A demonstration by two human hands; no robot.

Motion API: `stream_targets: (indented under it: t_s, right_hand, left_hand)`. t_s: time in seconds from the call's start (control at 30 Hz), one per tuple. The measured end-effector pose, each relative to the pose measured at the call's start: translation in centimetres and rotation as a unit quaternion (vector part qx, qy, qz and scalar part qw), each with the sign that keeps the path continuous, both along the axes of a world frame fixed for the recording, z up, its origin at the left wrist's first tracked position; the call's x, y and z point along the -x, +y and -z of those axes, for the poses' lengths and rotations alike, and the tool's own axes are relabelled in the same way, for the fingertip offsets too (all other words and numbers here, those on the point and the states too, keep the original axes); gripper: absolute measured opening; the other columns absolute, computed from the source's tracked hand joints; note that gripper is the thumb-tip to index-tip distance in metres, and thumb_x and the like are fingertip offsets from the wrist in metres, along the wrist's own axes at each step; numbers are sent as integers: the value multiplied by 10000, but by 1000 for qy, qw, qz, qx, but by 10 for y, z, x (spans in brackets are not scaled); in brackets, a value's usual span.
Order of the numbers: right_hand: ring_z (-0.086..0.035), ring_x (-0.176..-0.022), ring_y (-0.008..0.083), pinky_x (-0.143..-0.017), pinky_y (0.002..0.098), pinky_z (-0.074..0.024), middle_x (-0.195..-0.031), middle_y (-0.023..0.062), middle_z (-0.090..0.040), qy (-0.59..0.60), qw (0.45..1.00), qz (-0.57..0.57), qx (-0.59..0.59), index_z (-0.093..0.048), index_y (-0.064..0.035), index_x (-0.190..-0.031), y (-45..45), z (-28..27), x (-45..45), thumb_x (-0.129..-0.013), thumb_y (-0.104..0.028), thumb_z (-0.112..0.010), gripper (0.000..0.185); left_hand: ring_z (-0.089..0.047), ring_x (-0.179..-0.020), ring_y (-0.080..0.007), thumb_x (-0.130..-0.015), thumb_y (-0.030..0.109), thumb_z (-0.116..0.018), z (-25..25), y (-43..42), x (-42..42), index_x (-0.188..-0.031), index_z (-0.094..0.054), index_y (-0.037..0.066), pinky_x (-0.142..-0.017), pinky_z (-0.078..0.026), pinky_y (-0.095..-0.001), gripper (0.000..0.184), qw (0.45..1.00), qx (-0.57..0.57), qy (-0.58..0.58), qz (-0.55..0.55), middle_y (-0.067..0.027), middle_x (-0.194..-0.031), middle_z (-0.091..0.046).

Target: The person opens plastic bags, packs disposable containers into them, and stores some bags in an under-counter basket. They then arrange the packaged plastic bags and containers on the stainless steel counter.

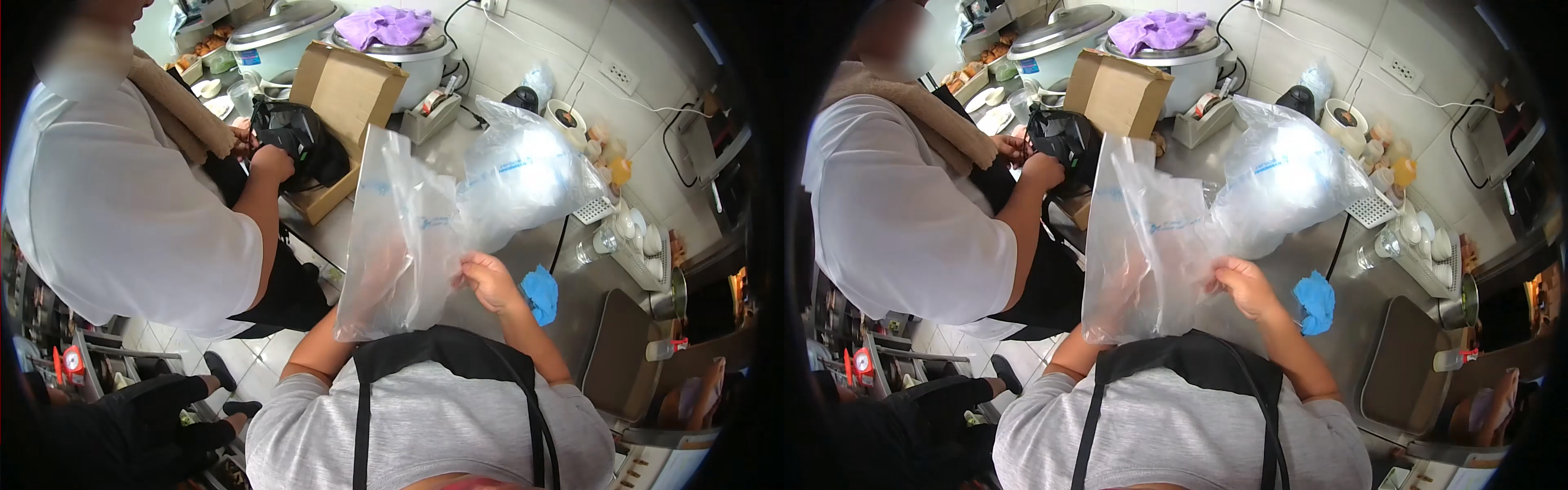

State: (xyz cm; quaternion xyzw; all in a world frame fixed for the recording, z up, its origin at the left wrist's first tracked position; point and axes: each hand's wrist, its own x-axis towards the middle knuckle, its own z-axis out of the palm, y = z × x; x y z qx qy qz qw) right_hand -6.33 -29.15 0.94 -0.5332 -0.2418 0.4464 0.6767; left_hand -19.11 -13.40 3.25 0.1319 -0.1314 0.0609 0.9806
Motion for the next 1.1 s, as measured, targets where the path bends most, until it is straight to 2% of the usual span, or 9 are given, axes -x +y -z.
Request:
stream_targets:
  t_s: [0.23,0.37,0.4,0.5,0.73,0.83,0.93,1.03,1.1]
  right_hand:
    - [-552,-647,142,-608,257,-429,-725,79,-581,-122,988,3,97,-551,27,-832,3,8,9,-847,-202,-406,271]
    - [-549,-684,167,-651,282,-435,-795,107,-579,-92,988,125,-14,-536,21,-838,-4,-4,2,-850,-169,-381,245]
    - [-549,-708,206,-679,331,-437,-780,99,-570,58,982,137,-117,-515,-16,-791,-8,-22,2,-849,-193,-377,233]
    - [-520,-654,204,-650,338,-426,-670,37,-533,213,916,209,-269,-489,-81,-733,-23,-53,-11,-855,-285,-352,275]
    - [-273,-392,99,-376,237,-262,-489,-40,-275,197,883,2,-425,-466,-140,-767,-61,-71,-59,-860,-400,-286,330]
    - [-277,-392,91,-372,225,-263,-485,-42,-283,167,898,34,-406,-462,-135,-777,-72,-86,-73,-856,-411,-288,336]
    - [-352,-423,101,-369,225,-308,-556,-22,-368,102,890,146,-420,-472,-159,-1003,-69,-118,-85,-855,-403,-297,335]
    - [-445,-528,118,-469,246,-400,-683,13,-473,25,896,-20,-443,-428,-135,-1115,-60,-139,-113,-854,-399,-300,392]
    - [-490,-641,134,-586,274,-426,-793,34,-514,70,933,135,-325,-414,-99,-1131,-44,-130,-132,-852,-404,-301,428]
  left_hand:
    - [-510,-800,-193,-775,400,-473,24,-26,-24,-1102,-421,40,-706,-425,-312,489,984,-110,135,-28,-94,-938,-510]
    - [-511,-813,-192,-781,406,-452,16,-6,-39,-1101,-422,42,-713,-426,-314,486,983,-107,133,-64,-92,-948,-511]
    - [-511,-816,-191,-783,408,-446,13,1,-42,-1101,-422,43,-715,-426,-314,485,984,-104,126,-70,-92,-951,-511]
    - [-511,-826,-190,-787,413,-430,7,17,-49,-1100,-423,44,-720,-426,-316,484,986,-105,110,-66,-90,-958,-512]
    - [-512,-848,-188,-798,424,-392,8,-6,-57,-1099,-425,47,-733,-428,-319,483,973,-177,149,15,-87,-975,-514]
    - [-512,-858,-187,-803,429,-375,-19,3,-76,-1098,-426,49,-739,-428,-320,484,973,-195,119,11,-86,-982,-514]
    - [-513,-867,-186,-808,434,-359,-68,22,-112,-1097,-427,50,-744,-429,-322,486,979,-197,42,5,-84,-990,-515]
    - [-513,-877,-185,-812,439,-343,-106,39,-164,-1097,-428,52,-749,-430,-323,488,982,-182,-39,16,-83,-997,-516]
    - [-513,-883,-184,-816,443,-332,-99,47,-201,-1096,-429,52,-753,-430,-324,490,983,-165,-60,48,-82,-1002,-516]
